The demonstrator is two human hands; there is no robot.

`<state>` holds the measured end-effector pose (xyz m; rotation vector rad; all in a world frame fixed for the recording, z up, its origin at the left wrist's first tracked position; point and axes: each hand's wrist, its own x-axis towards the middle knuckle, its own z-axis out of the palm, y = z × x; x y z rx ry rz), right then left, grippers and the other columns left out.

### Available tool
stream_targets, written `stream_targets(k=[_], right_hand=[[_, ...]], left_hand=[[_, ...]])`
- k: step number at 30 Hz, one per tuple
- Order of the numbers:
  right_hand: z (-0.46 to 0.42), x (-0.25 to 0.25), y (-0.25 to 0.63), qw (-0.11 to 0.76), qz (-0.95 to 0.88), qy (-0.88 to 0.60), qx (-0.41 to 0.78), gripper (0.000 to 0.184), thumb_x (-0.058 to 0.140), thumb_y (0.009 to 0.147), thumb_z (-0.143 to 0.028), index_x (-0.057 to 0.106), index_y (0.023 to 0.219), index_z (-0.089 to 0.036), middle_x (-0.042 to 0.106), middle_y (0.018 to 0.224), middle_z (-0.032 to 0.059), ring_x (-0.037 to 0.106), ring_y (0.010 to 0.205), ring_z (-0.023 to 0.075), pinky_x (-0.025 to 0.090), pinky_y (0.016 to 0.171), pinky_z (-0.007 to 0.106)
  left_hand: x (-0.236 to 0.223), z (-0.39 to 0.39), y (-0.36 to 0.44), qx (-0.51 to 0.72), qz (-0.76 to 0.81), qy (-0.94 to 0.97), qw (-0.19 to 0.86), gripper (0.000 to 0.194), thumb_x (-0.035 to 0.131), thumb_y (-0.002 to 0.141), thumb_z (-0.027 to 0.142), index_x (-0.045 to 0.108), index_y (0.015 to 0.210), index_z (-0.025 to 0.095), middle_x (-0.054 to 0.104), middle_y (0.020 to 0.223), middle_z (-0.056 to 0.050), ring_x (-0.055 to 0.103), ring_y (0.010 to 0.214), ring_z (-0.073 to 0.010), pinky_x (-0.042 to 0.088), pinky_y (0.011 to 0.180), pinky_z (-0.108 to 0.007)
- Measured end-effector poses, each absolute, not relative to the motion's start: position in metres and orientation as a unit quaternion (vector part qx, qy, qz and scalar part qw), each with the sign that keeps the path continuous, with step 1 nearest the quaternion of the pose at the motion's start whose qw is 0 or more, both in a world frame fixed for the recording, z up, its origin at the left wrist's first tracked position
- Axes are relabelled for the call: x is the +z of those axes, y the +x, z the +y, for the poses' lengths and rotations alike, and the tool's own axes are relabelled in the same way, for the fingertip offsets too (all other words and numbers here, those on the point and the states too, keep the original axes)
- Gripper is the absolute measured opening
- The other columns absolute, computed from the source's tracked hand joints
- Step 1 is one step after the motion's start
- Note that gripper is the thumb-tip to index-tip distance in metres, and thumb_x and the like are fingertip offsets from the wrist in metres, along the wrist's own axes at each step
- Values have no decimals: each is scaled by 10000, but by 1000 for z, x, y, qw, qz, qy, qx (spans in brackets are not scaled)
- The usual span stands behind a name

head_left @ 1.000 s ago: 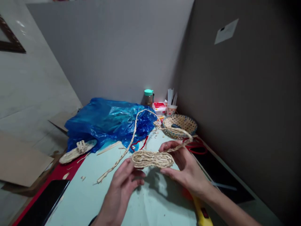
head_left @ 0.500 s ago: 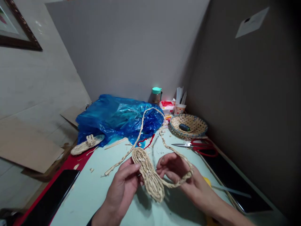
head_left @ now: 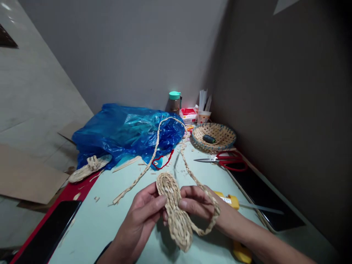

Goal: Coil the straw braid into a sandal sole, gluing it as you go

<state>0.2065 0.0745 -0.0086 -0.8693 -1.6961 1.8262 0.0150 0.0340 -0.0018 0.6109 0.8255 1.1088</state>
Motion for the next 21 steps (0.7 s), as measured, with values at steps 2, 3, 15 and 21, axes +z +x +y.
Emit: stream_targets(k=[2, 3, 15, 21], right_hand=[[74, -9, 206, 250, -619, -327, 669, 321, 680, 869, -498, 653, 818, -182, 613, 720, -3, 563, 696, 165, 454, 686, 281], [74, -9, 206, 251, -616, -330, 670, 317, 696, 858, -486, 642, 794, -180, 600, 707, -9, 547, 687, 157, 441, 678, 275], [75, -10, 203, 279, -616, -309, 669, 369, 672, 878, -507, 583, 732, -179, 511, 663, -44, 433, 616, 109, 355, 582, 234], [80, -7, 205, 289, -630, -348, 632, 311, 783, 805, -435, 608, 801, -177, 569, 722, -27, 479, 678, 133, 366, 631, 253]], left_hand=[[-3, 34, 15, 505, 388, 271, 722, 245, 730, 830, 193, 746, 1074, 175, 739, 954, -69, 638, 778, -147, 471, 698, -243], [-3, 34, 15, 504, 395, 269, 720, 246, 736, 827, 194, 748, 1071, 175, 744, 968, -73, 658, 834, -168, 480, 738, -252], [-10, 32, 23, 517, 401, 211, 726, 275, 671, 901, 280, 721, 1141, 154, 754, 1096, -116, 669, 1083, -274, 497, 962, -381], [-7, 35, 21, 508, 402, 233, 725, 309, 700, 878, 278, 717, 1176, 201, 744, 1143, -89, 637, 1146, -265, 461, 1008, -356]])
